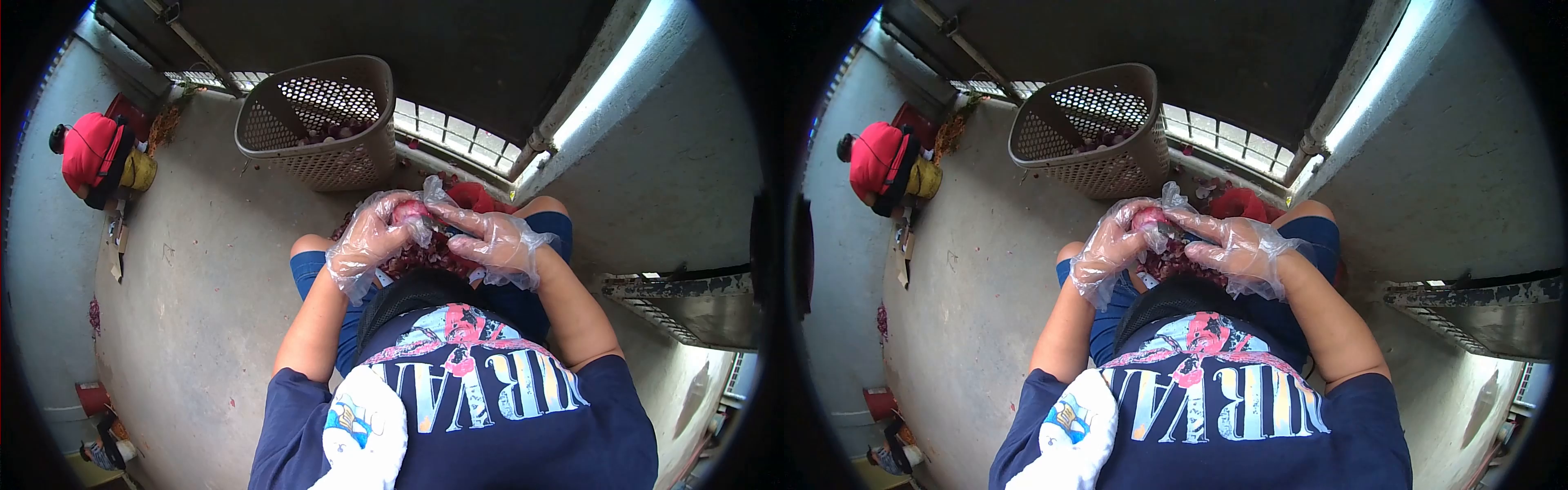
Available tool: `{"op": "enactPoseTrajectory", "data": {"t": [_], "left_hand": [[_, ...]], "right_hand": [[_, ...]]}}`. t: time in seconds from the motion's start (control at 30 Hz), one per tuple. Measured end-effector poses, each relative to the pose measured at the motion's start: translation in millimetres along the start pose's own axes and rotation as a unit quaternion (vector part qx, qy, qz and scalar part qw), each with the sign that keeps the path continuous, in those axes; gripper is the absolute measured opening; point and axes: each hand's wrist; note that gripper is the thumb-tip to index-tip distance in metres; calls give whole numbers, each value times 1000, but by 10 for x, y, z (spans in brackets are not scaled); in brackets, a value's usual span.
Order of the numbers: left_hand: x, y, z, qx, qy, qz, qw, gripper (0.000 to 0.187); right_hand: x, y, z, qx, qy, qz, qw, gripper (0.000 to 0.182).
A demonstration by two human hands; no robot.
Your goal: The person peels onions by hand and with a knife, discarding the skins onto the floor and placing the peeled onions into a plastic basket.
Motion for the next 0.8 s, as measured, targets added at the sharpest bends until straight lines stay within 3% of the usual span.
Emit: {"op": "enactPoseTrajectory", "data": {"t": [0.27, 0.37, 0.43, 0.53, 0.63, 0.8], "left_hand": [[-25, -19, -26, 8, 12, -13, 1000, 48], [-15, -19, 13, 53, -49, -33, 997, 48], [-26, -17, -44, 45, 0, -24, 999, 46], [-32, -10, -21, 15, -16, -16, 1000, 44], [-40, 26, -21, -84, 61, 36, 994, 43], [-44, 108, -29, -156, 95, 65, 981, 43]], "right_hand": [[27, -8, -22, -4, 4, -6, 1000, 56], [27, -13, -15, 4, 0, -9, 1000, 56], [22, -16, -18, 12, -1, -10, 1000, 56], [26, -21, -27, 16, 33, -21, 999, 55], [9, 40, 3, 6, 8, 4, 1000, 53], [-78, 103, -48, 6, 74, 82, 994, 49]]}}
Point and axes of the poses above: each hand's wrist, its own x-axis away from the middle knuckle, its own y-axis out of the palm, z = x × y, and after that the axes turned 8 degrees about -z, right-handed
